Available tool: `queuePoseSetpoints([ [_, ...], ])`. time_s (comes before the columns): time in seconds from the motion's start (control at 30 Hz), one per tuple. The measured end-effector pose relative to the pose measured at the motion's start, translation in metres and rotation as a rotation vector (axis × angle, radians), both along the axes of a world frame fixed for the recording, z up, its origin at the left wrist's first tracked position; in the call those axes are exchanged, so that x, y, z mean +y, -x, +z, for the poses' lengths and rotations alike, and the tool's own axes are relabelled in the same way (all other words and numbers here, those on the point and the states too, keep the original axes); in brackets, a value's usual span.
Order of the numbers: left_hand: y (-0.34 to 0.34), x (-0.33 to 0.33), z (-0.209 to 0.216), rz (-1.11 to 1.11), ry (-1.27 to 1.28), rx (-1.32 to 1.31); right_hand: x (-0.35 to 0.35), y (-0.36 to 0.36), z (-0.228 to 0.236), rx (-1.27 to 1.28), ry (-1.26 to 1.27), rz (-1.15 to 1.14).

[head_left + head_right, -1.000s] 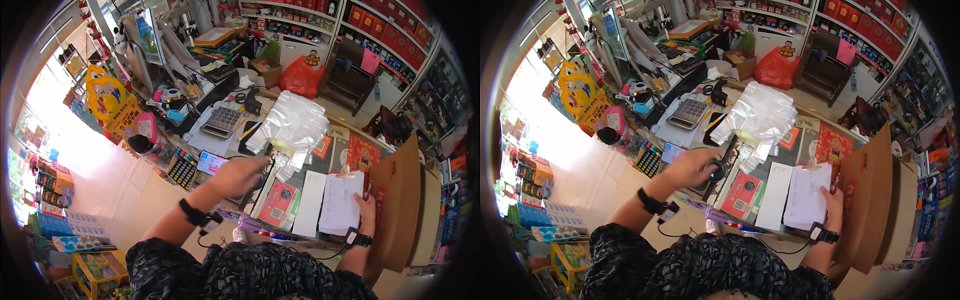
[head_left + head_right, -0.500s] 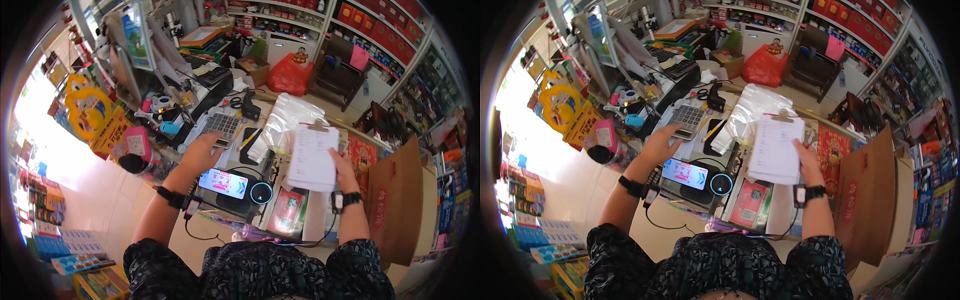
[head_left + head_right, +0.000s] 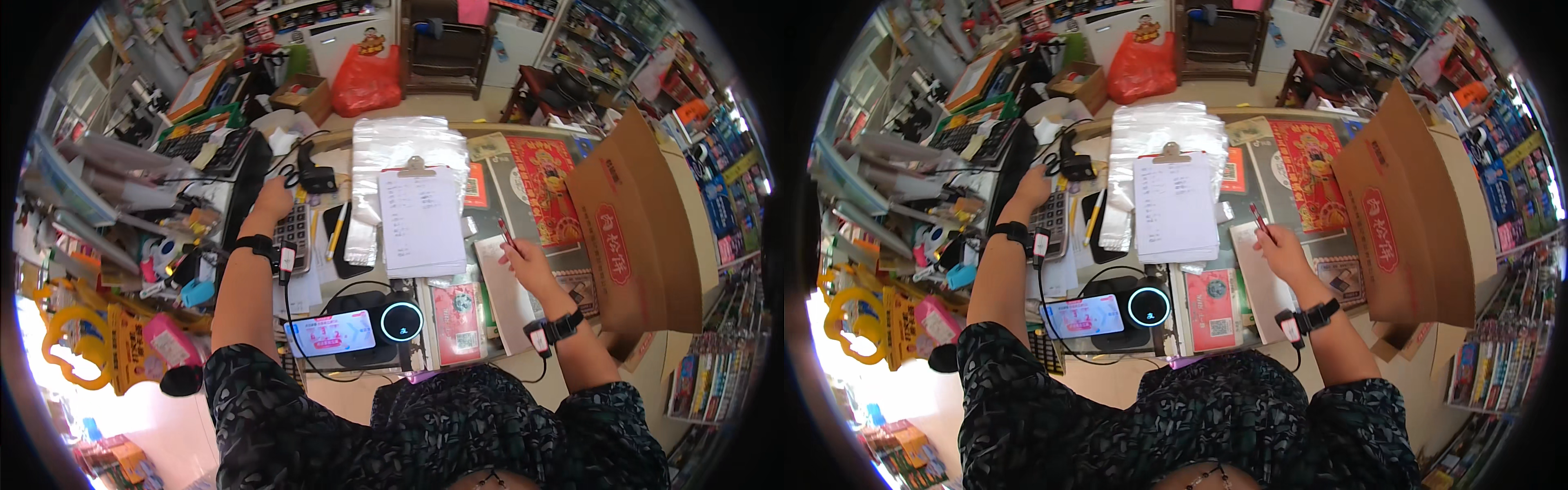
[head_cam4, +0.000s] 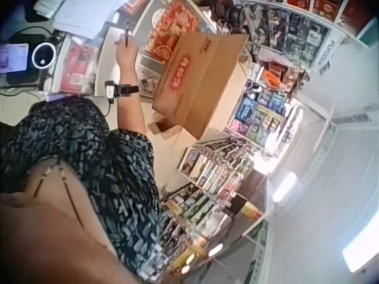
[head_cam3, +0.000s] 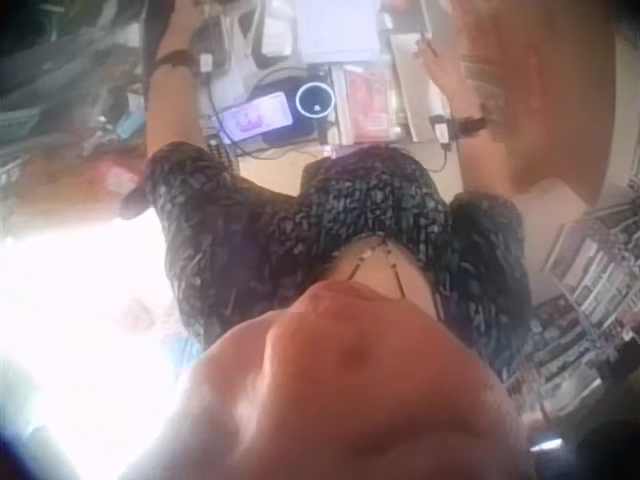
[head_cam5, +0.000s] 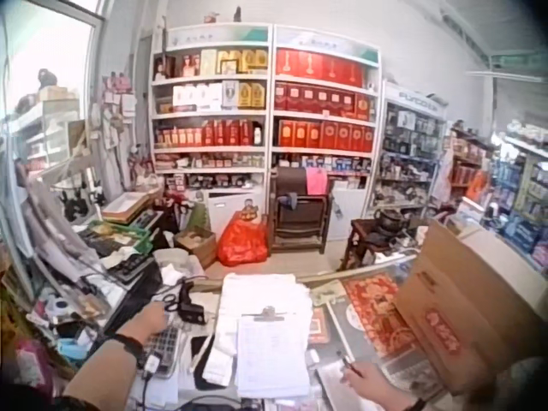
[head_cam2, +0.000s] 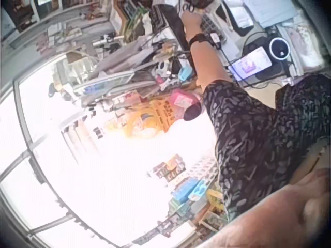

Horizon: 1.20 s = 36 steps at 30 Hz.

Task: Sort and unpack boxes of snacks and bread, then update an inventory list on a clipboard.

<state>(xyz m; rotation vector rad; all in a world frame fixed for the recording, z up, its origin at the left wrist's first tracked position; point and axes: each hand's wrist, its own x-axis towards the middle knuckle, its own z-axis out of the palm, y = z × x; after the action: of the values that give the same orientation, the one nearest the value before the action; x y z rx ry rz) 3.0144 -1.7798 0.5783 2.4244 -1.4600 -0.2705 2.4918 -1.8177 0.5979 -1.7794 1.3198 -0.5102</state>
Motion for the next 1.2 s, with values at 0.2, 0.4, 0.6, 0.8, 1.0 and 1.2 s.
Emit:
queuePoseSetpoints([
  [0.2,0.011,-0.006,-0.011,0.070,-0.186,-0.246,0.045,0.039,0.005,-0.003,-0.221,-0.130],
  [0.4,-0.001,-0.004,-0.002,0.188,-0.253,-0.180,0.052,0.041,0.006,0.010,-0.215,-0.072],
  [0.6,-0.012,0.003,-0.015,0.164,-0.052,-0.269,0.055,0.020,0.014,0.050,-0.198,0.060],
  [0.8,0.012,0.016,0.026,0.065,0.352,-0.092,0.045,-0.008,0.005,-0.111,-0.395,0.017],
  [1.0,0.103,0.071,0.105,-0.205,0.436,0.129,0.043,-0.019,0.018,0.242,0.086,0.198],
  [1.2,0.220,0.203,0.136,-0.654,0.326,-0.086,0.094,-0.051,0.119,-0.130,0.286,0.600],
])
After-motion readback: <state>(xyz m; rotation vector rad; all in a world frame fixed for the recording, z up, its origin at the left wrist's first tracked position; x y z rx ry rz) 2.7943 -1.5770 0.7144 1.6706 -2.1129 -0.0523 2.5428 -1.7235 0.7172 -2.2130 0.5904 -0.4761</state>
